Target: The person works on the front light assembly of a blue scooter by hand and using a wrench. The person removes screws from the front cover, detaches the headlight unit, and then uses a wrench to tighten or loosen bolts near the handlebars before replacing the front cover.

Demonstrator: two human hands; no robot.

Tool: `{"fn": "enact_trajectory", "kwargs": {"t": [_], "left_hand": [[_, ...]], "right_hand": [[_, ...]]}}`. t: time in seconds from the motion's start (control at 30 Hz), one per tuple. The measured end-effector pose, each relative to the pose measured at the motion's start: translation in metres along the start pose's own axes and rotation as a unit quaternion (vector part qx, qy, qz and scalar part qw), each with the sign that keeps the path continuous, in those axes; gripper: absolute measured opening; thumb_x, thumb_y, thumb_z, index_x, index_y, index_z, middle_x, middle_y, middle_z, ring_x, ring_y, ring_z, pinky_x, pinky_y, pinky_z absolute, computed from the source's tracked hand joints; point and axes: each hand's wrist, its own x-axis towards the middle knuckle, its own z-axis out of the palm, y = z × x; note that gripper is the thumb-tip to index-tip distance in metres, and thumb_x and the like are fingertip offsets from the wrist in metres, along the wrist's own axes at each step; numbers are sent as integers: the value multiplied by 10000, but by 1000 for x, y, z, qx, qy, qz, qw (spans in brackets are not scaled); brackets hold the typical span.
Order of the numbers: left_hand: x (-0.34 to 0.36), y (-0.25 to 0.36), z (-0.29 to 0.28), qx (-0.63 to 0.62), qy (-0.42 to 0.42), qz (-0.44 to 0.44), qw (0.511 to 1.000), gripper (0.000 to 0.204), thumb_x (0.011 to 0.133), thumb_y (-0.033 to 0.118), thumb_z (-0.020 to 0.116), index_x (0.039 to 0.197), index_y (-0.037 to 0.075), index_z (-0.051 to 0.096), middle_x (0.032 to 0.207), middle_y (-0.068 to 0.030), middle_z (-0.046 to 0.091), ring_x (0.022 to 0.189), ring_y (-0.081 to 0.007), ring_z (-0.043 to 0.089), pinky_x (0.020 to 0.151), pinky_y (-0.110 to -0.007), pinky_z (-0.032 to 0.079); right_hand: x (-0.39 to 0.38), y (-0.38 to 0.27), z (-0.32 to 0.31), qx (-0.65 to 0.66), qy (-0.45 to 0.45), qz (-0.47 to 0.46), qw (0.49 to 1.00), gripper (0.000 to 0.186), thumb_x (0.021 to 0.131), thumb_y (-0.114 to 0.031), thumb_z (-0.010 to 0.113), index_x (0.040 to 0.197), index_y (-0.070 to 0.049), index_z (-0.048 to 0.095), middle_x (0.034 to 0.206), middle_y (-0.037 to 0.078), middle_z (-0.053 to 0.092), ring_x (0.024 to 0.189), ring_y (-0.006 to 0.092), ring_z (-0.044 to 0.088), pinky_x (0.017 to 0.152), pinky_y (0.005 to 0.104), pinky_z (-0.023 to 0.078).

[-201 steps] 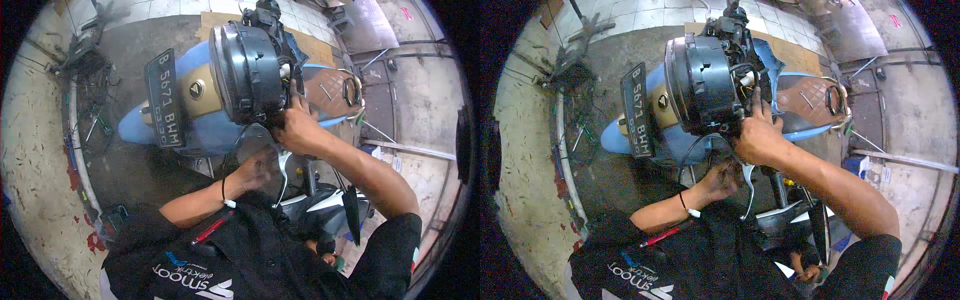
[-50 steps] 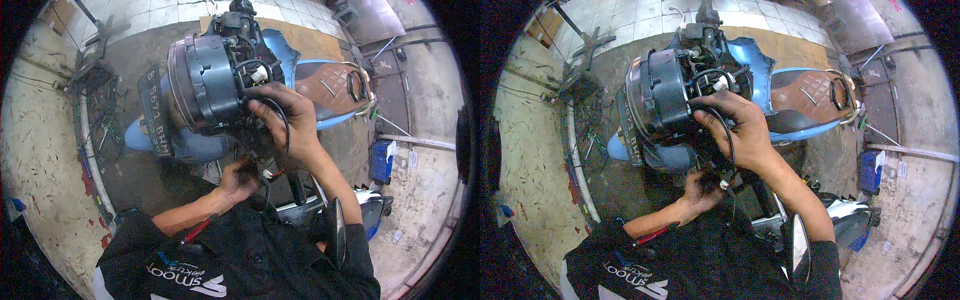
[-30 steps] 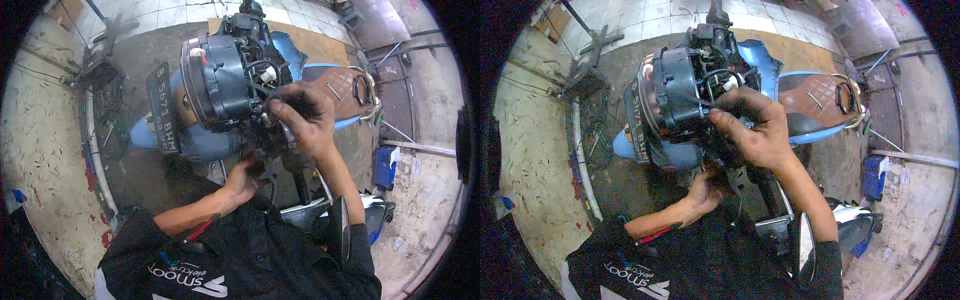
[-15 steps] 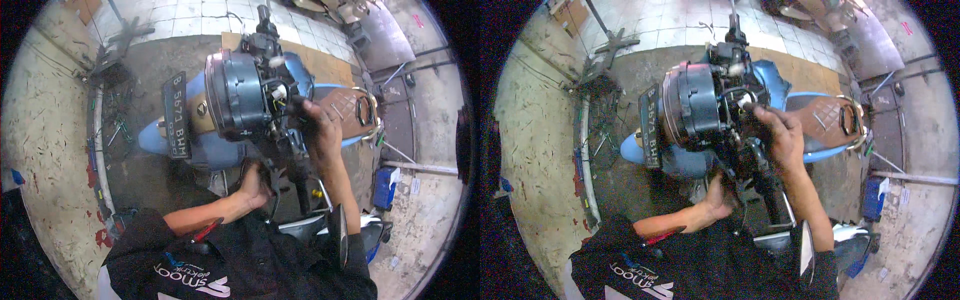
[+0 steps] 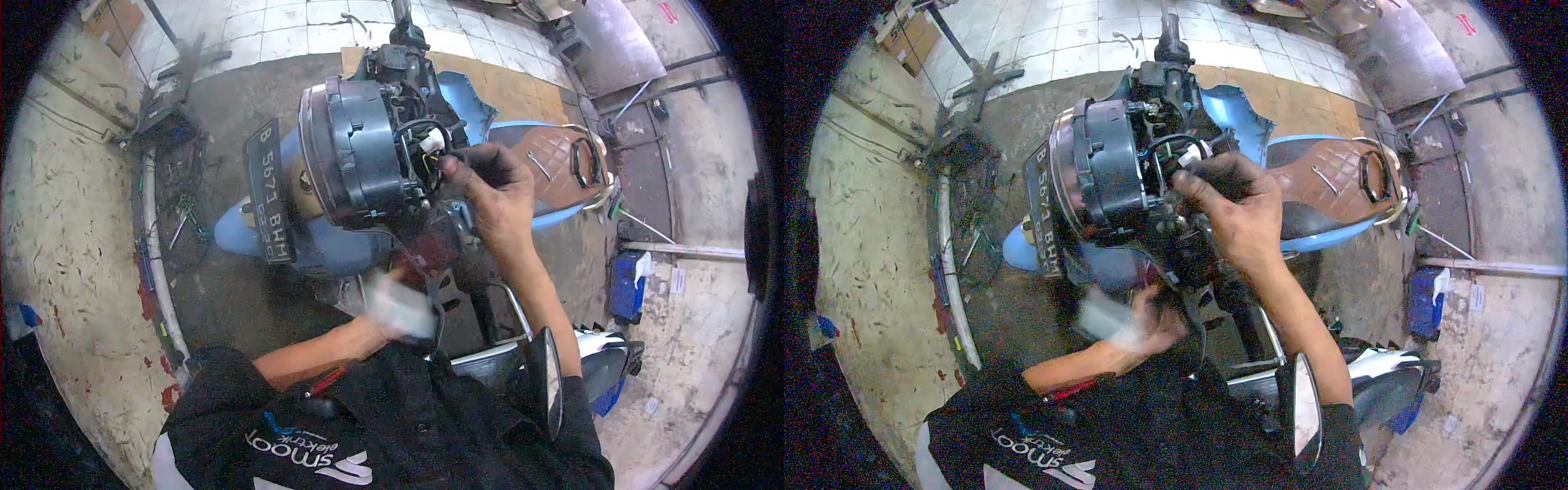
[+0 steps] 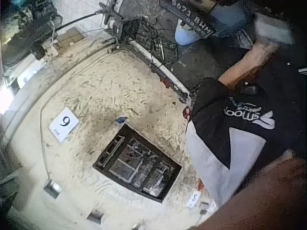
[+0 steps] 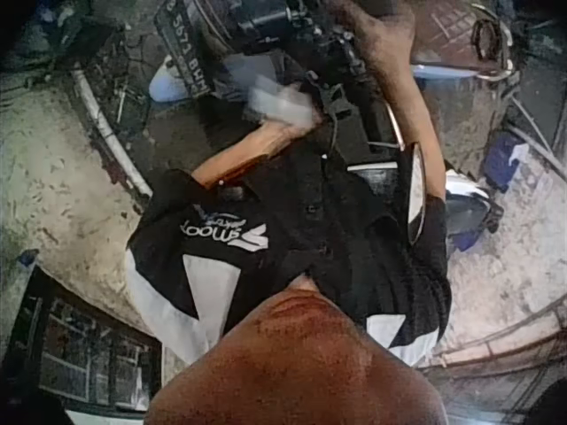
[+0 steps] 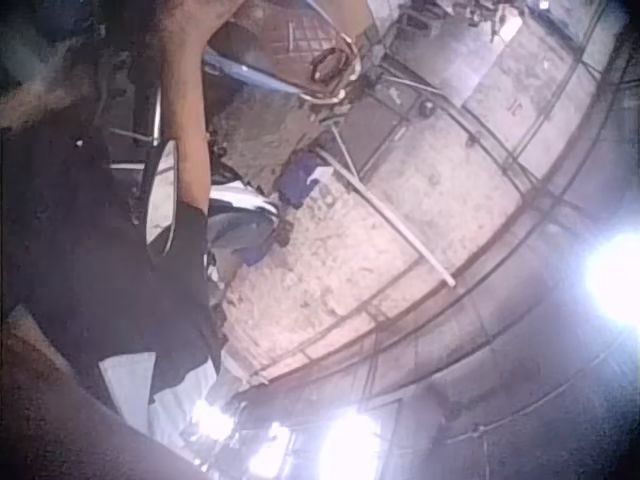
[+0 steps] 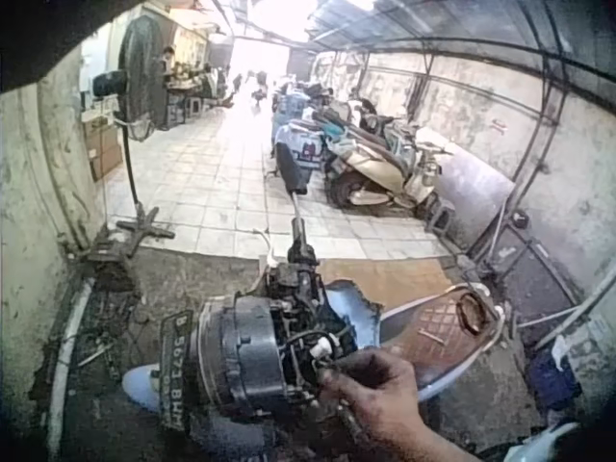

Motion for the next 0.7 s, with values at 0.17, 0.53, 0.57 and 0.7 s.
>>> {"fn": "enact_trajectory", "kwargs": {"t": [0.17, 0.53, 0.57, 0.7], "left_hand": [[4, -1, -6, -26, -33, -5, 999, 432, 903, 367, 517, 1258, 122, 542, 1261, -80, 577, 1192, -261, 515, 1054, -479, 337], [-3, 2, 2, 4, 76, -17, 997, 425, 816, 276, 560, 1196, 84, 568, 1176, -130, 621, 1066, -311, 586, 957, -484, 442], [-3, 2, 4, -15, 82, -14, 996, 406, 845, 260, 529, 1213, 93, 558, 1198, -116, 605, 1112, -297, 562, 969, -502, 432], [-3, -1, 12, -27, 140, -18, 990, 380, 877, 265, 454, 1185, 81, 579, 1169, -102, 620, 1121, -278, 559, 953, -514, 432]], "right_hand": [[-5, -9, 9, 9, 0, -20, 1000, 199, 843, -104, 719, 1004, 6, 677, 864, 47, 686, 763, 107, 613, 699, 234, 480], [-12, -15, -6, 3, -39, -41, 998, 225, 922, -165, 617, 1005, 28, 698, 916, 63, 697, 782, 124, 621, 728, 272, 486], [-12, -10, -7, -18, -20, -26, 999, 224, 920, -163, 625, 1015, 28, 693, 903, 62, 701, 768, 123, 624, 730, 270, 489], [-8, -13, 2, 23, -44, 15, 999, 243, 910, -159, 651, 1070, 23, 670, 934, 74, 705, 803, 119, 627, 758, 262, 495]]}}
